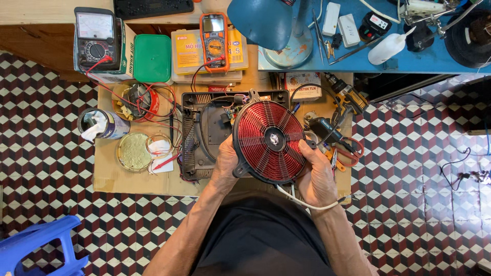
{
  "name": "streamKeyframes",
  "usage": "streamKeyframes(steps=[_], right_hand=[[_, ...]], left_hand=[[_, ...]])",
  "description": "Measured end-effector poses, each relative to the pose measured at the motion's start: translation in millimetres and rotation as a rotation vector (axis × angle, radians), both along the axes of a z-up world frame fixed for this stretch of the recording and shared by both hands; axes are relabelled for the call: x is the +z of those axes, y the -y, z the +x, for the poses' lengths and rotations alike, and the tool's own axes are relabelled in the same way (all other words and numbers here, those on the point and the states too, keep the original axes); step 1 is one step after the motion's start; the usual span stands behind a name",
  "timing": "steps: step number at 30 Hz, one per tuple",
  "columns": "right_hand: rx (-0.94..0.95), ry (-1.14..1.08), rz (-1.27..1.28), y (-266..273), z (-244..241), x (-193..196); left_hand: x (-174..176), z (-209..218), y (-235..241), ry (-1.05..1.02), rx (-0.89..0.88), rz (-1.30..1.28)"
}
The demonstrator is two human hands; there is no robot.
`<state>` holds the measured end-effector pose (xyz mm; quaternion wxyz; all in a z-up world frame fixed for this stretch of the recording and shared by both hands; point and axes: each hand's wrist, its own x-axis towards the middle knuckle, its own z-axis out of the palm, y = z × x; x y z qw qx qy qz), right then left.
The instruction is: The person handles a red circular fan coil and a small circuit board on a cluttered workbench. They connect wires to the board, rotate the coil to inspect it, and repeatedly attach and detach the coil's connector to the board.
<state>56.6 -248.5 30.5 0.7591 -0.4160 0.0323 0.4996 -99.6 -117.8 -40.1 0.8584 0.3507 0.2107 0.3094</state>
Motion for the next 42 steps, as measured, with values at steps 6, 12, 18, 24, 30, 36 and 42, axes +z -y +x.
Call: streamKeyframes(steps=[6, 12, 18, 24, 30, 36, 42], right_hand=[[0.015, -0.016, 0.053, -0.9, -3.2, 1.2], [0.022, 0.054, 0.047, -7.4, -6.0, 10.2], [0.043, 0.045, 0.061, -11.0, -9.7, 14.2], [0.042, -0.021, 0.037, -11.4, -11.1, 7.5], [-0.005, -0.083, -0.002, -12.1, -12.1, -9.6], [0.005, -0.109, 0.026, -9.2, -14.1, -12.9], [0.017, -0.088, -0.018, -7.4, -17.1, -8.0]], left_hand=[[-21.8, -3.6, 11.5, -0.25, 0.08, 0.231], [-11.4, -10.2, 13.0, 0.057, -0.01, -0.163], [-12.0, -15.1, 15.2, 0.241, -0.002, -0.438], [-10.1, -12.8, 10.9, 0.218, -0.011, -0.294], [0.1, -4.4, 7.1, 0.162, 0.005, -0.271], [11.8, -11.4, 10.3, 0.222, -0.057, -0.383], [-1.7, -18.8, 9.2, 0.156, -0.091, -0.348]])
